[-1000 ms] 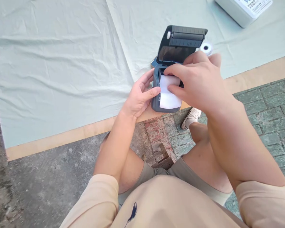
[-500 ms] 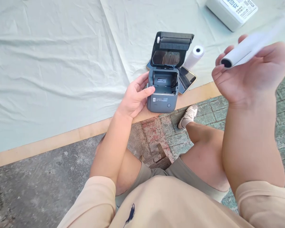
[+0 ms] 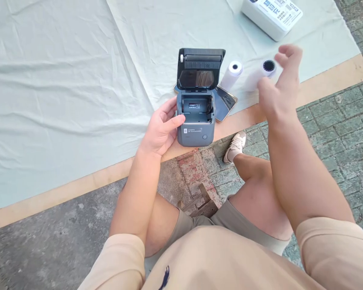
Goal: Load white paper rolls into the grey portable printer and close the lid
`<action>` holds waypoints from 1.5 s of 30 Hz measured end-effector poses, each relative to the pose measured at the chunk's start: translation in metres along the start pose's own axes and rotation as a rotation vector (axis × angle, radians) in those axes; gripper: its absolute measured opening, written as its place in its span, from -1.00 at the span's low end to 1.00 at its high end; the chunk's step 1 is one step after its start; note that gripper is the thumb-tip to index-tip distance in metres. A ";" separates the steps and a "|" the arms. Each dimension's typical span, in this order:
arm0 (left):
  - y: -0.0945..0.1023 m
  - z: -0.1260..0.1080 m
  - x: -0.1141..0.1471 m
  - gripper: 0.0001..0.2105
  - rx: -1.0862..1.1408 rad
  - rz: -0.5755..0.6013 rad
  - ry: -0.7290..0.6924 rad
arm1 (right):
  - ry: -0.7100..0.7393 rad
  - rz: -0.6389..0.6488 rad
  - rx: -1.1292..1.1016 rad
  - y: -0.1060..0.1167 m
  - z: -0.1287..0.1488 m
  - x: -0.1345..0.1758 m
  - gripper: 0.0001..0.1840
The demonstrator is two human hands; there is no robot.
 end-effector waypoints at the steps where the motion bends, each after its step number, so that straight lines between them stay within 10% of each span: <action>1: 0.000 0.000 0.000 -0.45 -0.002 0.002 0.001 | -0.056 -0.120 0.111 0.017 0.008 -0.001 -0.45; 7: -0.002 -0.003 0.000 -0.45 -0.018 0.007 -0.007 | -0.124 0.053 0.218 -0.012 0.072 -0.031 -0.66; 15: -0.002 0.000 0.001 -0.47 -0.022 0.015 -0.014 | -0.333 0.197 0.359 -0.038 0.067 -0.042 -0.75; 21: -0.001 0.000 0.000 -0.45 -0.006 0.011 -0.005 | -0.084 -0.239 -0.193 0.014 0.092 -0.048 -0.29; 24: 0.000 0.000 0.000 -0.44 0.007 -0.003 0.004 | -0.294 -0.322 -0.559 0.023 0.068 -0.038 -0.31; 27: -0.001 0.000 0.000 -0.45 -0.010 -0.005 -0.002 | -0.462 -0.143 -0.739 0.005 0.063 -0.032 -0.26; 33: -0.002 -0.001 0.001 -0.48 -0.004 -0.008 -0.014 | -0.208 0.114 -0.834 -0.017 0.127 -0.035 -0.34; 38: -0.001 0.000 0.002 -0.49 0.017 -0.022 -0.011 | 0.164 0.307 -0.452 -0.032 0.176 -0.029 -0.45; 45: 0.002 0.000 0.000 -0.47 -0.020 -0.035 -0.042 | 0.213 0.550 -0.042 -0.070 0.174 -0.018 -0.72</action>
Point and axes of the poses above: each hand's wrist, its own x-axis away from the middle knuckle, its own y-axis out of the back of the hand, z = x × y, the point moved 10 cm from there along -x, towards the middle knuckle, and after that the axes turned 13 degrees about y, right-handed, at the moved point
